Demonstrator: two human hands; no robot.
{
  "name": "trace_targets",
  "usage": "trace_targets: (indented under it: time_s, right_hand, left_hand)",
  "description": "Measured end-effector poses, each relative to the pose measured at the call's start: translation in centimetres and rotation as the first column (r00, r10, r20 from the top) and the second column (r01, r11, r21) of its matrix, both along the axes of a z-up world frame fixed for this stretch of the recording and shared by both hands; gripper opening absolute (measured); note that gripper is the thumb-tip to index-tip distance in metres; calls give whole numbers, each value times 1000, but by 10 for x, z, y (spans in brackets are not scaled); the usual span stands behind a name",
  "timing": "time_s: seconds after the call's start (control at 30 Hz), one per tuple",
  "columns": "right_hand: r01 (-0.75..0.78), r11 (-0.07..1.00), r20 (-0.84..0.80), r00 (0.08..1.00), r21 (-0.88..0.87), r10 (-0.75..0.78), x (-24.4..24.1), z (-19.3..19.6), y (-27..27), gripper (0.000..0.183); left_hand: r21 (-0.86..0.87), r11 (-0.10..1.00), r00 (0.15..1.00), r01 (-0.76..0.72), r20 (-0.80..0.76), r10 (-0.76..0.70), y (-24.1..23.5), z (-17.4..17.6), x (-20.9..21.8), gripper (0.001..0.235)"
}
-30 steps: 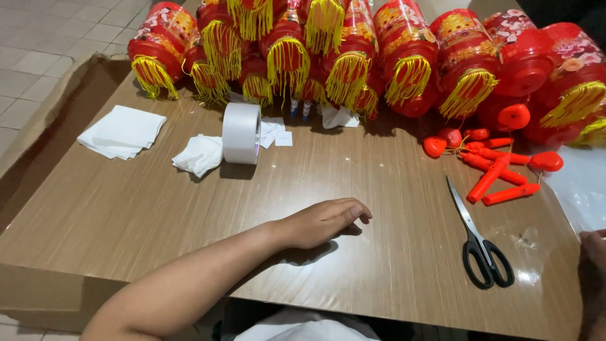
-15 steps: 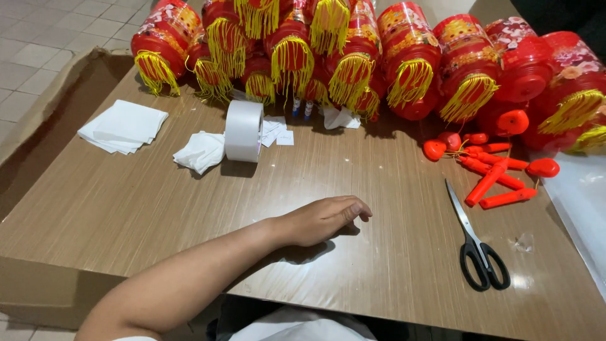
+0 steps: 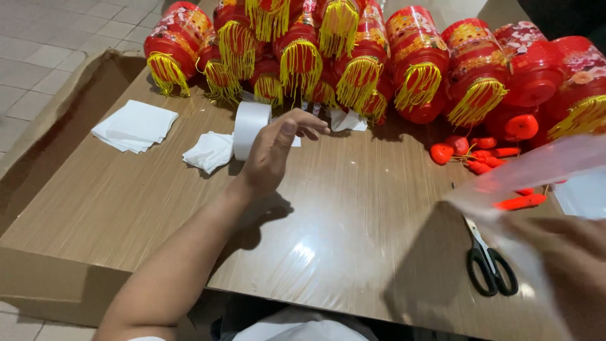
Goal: Assembling a decorative toy lantern by connecting a plastic handle to the main lantern body.
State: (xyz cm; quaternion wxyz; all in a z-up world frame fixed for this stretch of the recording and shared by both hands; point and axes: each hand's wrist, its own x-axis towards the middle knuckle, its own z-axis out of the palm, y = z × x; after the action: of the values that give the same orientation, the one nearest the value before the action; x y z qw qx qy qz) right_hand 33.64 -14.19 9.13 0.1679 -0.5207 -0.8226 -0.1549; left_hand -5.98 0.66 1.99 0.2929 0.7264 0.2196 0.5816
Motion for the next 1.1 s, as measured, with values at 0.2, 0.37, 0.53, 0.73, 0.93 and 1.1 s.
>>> trace_targets:
  time_s: [0.2, 0.37, 0.53, 0.73, 0.93, 1.1]
  right_hand:
    - [-277, 681, 48, 908, -677, 417, -145, -52, 6, 60]
    - [-387, 548, 42, 788, -742, 614, -150, -111, 8, 47]
    - [-421, 618, -39, 845, -664, 534, -119, -89, 11, 48]
    - [123, 559, 91, 992, -820, -85, -91, -91, 31, 77]
    - [68, 397, 78, 997, -915, 11, -90, -86, 44, 84]
    - [-43, 381, -2, 994, -923, 107, -89, -82, 60, 84]
  left_hand:
    - [-7, 996, 993, -86, 83, 86, -9, 17, -15, 59]
    - [-29, 998, 993, -54, 103, 57, -10, 18, -18, 59]
    - [-17, 997, 994, 73, 82, -72, -7, 16, -17, 49]
    - [3, 986, 985, 167, -44, -166, -7, 14, -16, 40]
    - [-28, 988, 987, 153, -42, -154, -14, 21, -19, 50]
    - [-60, 983, 985, 173, 22, -172, -17, 24, -24, 53]
